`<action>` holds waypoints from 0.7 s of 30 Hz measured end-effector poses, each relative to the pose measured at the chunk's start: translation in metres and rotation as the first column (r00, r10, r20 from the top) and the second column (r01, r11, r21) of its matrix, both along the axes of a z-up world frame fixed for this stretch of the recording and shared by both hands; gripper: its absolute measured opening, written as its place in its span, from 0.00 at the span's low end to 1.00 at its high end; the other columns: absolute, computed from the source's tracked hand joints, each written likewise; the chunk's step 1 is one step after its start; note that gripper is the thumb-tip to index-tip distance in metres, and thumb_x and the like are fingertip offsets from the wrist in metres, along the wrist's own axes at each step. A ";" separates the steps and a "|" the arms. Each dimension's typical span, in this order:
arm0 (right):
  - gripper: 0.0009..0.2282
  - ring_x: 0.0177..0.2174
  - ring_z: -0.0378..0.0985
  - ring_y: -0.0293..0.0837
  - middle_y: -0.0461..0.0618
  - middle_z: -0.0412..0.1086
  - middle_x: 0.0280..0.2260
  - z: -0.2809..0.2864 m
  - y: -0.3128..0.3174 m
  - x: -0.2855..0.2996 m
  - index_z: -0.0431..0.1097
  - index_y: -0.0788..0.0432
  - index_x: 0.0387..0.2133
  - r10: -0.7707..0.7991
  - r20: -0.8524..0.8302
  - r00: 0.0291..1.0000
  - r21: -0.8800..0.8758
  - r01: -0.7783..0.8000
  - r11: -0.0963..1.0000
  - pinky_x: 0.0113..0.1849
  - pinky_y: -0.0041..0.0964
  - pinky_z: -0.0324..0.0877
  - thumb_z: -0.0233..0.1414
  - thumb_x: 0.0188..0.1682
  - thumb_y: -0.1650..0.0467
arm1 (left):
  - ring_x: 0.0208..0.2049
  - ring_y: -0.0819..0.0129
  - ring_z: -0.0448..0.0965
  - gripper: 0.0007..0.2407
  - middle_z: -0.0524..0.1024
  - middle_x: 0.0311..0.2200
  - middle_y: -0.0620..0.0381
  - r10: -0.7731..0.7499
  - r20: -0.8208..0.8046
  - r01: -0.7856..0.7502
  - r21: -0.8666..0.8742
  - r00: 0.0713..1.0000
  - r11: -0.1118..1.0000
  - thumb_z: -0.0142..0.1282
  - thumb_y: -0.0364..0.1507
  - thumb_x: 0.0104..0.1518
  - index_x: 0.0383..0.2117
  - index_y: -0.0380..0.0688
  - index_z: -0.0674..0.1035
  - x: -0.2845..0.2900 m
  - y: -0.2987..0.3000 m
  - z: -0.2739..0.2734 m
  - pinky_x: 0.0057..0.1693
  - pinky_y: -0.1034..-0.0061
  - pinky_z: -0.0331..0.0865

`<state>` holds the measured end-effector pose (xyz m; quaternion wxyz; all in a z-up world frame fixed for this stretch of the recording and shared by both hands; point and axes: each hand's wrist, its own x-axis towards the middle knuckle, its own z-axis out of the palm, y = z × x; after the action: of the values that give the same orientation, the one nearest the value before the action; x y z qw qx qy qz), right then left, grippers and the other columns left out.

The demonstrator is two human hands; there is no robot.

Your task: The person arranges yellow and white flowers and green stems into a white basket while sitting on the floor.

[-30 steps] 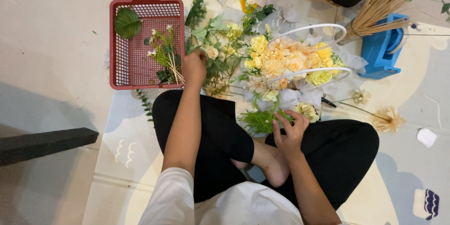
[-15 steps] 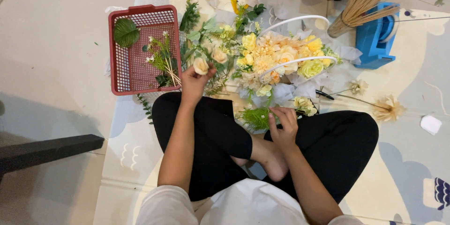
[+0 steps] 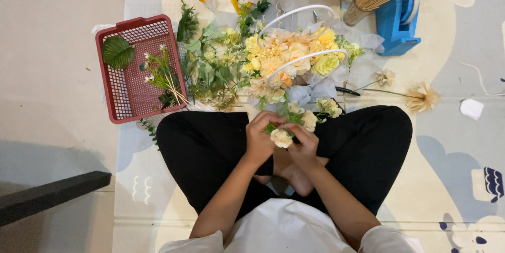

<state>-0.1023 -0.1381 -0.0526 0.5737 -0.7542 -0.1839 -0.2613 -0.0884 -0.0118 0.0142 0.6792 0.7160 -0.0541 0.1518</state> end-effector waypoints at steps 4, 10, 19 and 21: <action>0.09 0.23 0.75 0.47 0.56 0.72 0.23 -0.015 -0.019 0.001 0.72 0.68 0.30 -0.050 -0.015 0.999 0.076 0.051 0.996 0.26 0.37 0.69 0.60 0.38 0.74 | 0.25 0.62 0.77 0.05 0.75 0.23 0.53 -0.012 0.052 0.009 0.056 0.999 0.998 0.64 0.20 0.43 0.24 0.40 0.79 0.003 -0.018 0.004 0.34 0.74 0.70; 0.07 0.21 0.75 0.51 0.52 0.73 0.22 0.006 -0.035 0.016 0.73 0.65 0.23 -0.185 0.047 0.982 -0.032 0.186 0.982 0.27 0.42 0.71 0.62 0.34 0.74 | 0.33 0.54 0.75 0.11 0.76 0.31 0.52 -0.161 0.208 0.098 0.282 0.965 0.954 0.63 0.26 0.44 0.34 0.42 0.78 0.014 -0.022 0.032 0.42 0.65 0.70; 0.06 0.26 0.75 0.47 0.59 0.70 0.22 -0.015 -0.064 0.035 0.68 0.71 0.20 -0.428 -0.004 0.904 0.211 0.419 0.883 0.31 0.40 0.68 0.59 0.36 0.84 | 0.43 0.51 0.68 0.19 0.66 0.39 0.47 0.200 0.257 -0.298 0.434 0.945 0.850 0.60 0.21 0.48 0.44 0.34 0.65 0.045 0.002 0.018 0.48 0.62 0.63; 0.08 0.28 0.75 0.52 0.58 0.67 0.26 -0.019 -0.062 0.036 0.64 0.72 0.26 -0.387 -0.034 0.921 0.234 0.384 0.893 0.31 0.40 0.70 0.56 0.37 0.86 | 0.45 0.49 0.66 0.19 0.67 0.40 0.46 0.151 0.127 -0.194 0.499 0.980 0.844 0.59 0.22 0.49 0.45 0.34 0.66 0.055 0.004 0.011 0.51 0.58 0.61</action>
<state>-0.0666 -0.2002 -0.0720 0.5949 -0.7001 -0.0024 -0.3948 -0.0330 -0.0074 0.0256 0.4467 0.8650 -0.0556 0.2219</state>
